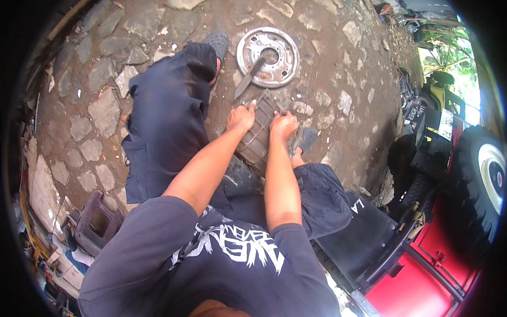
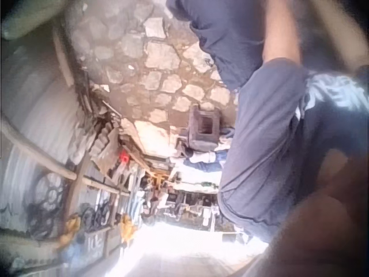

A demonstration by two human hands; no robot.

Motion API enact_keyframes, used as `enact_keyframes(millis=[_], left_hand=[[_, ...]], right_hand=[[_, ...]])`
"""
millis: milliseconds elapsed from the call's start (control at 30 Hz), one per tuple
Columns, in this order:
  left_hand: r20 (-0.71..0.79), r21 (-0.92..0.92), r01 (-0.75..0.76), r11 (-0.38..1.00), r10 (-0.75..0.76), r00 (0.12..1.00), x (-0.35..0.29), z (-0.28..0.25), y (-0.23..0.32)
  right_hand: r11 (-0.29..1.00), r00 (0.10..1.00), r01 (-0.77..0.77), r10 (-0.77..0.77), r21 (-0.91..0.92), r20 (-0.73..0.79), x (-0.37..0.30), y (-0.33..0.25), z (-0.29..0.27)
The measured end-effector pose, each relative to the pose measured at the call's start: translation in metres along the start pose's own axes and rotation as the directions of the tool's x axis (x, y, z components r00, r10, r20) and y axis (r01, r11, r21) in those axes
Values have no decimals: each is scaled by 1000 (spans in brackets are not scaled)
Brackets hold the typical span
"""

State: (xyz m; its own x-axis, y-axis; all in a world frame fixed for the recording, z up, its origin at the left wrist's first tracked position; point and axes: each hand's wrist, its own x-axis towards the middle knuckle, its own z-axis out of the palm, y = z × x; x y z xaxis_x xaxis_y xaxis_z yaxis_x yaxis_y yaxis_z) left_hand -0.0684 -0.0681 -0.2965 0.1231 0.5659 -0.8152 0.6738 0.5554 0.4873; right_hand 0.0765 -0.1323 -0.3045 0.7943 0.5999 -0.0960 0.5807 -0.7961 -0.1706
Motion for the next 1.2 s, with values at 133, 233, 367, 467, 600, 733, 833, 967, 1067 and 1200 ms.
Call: enact_keyframes(millis=[133, 233, 367, 467, 600, 733, 833, 967, 1067, 1200], left_hand=[[-71, 7, -15, 1000, 15, 997, -4, -4, 5], [-301, 58, -133, 989, 144, 943, -1, 7, -1], [-603, -68, -429, 901, 306, 737, 0, 33, 28], [-349, -361, -740, 567, 654, 671, -67, 13, 96], [-82, -615, -671, 415, 812, 577, -140, -19, 182], [2, -578, -740, 345, 907, 421, -177, -43, 234], [202, -398, -781, 482, 876, 438, -183, -56, 259], [228, -372, -792, 485, 874, 428, -161, -57, 274], [244, -375, -767, 521, 853, 461, -155, -45, 281], [292, -389, -783, 485, 871, 395, -161, -31, 298]], right_hand=[[996, 999, 0, -3, 85, 35, 24, 3, -13], [935, 999, -3, 15, 355, -31, 51, 14, -34], [800, 982, 145, -189, 583, 16, 85, 10, -133], [713, 932, 246, -361, 657, 43, 76, -8, -240], [491, 926, 143, -372, 860, 59, 71, -11, -307], [60, 909, -110, -397, 992, 125, 65, 4, -314], [-137, 913, -159, -397, 978, 93, 65, 11, -299], [-41, 925, -3, -380, 999, -13, 69, 7, -302], [-112, 912, -23, -410, 993, -25, 74, 17, -290], [30, 918, 202, -353, 979, -179, 80, 30, -298]])
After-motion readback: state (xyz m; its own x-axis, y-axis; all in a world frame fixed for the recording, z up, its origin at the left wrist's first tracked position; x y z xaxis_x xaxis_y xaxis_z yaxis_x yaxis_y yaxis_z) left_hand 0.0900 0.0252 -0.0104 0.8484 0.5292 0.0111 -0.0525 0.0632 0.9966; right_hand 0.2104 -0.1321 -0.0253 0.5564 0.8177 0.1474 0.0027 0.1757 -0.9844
